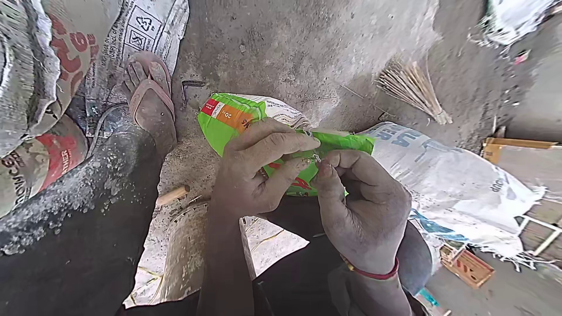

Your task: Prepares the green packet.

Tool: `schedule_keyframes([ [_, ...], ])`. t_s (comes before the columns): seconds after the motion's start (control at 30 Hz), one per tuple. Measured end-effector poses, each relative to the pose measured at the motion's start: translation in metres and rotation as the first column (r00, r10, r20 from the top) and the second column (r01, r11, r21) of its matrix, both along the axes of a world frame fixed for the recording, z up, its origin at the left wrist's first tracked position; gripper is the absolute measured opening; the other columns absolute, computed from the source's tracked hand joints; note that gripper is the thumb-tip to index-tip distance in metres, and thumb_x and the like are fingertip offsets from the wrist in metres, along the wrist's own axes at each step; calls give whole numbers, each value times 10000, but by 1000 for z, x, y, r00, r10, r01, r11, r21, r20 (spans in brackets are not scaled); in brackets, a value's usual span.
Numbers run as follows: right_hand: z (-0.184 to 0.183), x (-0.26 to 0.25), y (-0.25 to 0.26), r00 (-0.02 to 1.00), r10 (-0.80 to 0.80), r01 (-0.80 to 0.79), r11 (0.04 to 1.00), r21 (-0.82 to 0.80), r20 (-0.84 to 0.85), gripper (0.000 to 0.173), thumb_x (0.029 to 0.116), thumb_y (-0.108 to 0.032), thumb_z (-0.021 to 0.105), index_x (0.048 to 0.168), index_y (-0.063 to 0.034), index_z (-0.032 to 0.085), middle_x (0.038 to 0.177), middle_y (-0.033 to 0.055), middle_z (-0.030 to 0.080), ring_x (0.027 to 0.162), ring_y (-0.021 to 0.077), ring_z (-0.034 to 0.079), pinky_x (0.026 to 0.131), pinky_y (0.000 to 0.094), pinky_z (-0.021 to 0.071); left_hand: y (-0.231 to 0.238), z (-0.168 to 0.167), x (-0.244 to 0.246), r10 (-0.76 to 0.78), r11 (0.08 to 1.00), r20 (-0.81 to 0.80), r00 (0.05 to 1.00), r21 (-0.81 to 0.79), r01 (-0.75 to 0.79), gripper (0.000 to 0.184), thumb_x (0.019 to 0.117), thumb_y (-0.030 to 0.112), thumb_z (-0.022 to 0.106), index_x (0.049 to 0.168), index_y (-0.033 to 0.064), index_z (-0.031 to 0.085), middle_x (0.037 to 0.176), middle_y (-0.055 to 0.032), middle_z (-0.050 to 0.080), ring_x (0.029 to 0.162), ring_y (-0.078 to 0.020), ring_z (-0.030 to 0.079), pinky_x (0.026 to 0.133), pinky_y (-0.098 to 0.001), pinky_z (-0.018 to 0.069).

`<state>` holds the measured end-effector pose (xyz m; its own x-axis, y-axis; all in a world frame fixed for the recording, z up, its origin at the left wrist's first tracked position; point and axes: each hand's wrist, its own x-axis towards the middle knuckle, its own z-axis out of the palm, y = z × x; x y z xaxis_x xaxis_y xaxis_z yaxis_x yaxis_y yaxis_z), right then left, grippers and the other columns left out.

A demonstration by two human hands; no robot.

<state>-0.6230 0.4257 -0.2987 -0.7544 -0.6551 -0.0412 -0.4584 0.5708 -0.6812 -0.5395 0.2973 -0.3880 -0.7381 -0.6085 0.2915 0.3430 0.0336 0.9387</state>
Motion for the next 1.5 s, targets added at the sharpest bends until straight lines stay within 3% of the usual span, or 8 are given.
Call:
schedule_keyframes([
  [0.33,0,0,2,997,42,-42,999,6,-67,184,964,-200,599,905,-46,681,749,-50,669,677,-60,600,590,101,490,4,3,-4,-53,998,91,994,-33,56,103,938,27,665,989,-11,745,964,-76,719,934,-90,691,815,-231,597],
  [0.77,1,-3,0,1000,23,-23,1000,4,7,191,981,-221,571,921,-61,656,753,-69,647,673,-66,585,582,100,480,14,11,-11,3,995,167,986,-95,13,55,905,62,633,921,32,677,862,-38,628,814,-80,615,683,-209,527],
  [1.03,-1,-2,1,997,11,-8,999,-39,70,182,990,-189,543,922,-59,651,737,-65,652,655,-46,606,575,118,505,7,-1,-4,62,998,73,995,16,-63,89,945,58,588,979,6,653,942,-34,634,883,-48,609,752,-182,532],
  [1.2,-1,-2,1,999,22,-21,999,-32,35,182,982,-194,566,919,-50,658,752,-62,660,670,-54,607,582,105,504,6,1,-6,-43,999,33,999,14,42,173,948,44,633,1070,-34,727,994,-84,685,937,-97,655,811,-236,578],
  [1.3,-1,-1,1,999,35,-35,999,-18,-9,180,968,-192,584,909,-44,668,759,-52,668,688,-51,610,592,105,501,7,3,-6,-78,997,66,995,-2,78,152,959,30,635,1040,-10,757,967,-66,676,927,-85,646,793,-216,563],
  [1.5,-2,-3,3,998,48,-48,999,-3,-46,174,961,-188,592,907,-43,672,759,-47,666,687,-55,602,597,103,496,7,1,-7,-109,994,70,992,24,107,81,930,39,643,960,4,710,937,-47,671,886,-77,648,765,-225,571],
])
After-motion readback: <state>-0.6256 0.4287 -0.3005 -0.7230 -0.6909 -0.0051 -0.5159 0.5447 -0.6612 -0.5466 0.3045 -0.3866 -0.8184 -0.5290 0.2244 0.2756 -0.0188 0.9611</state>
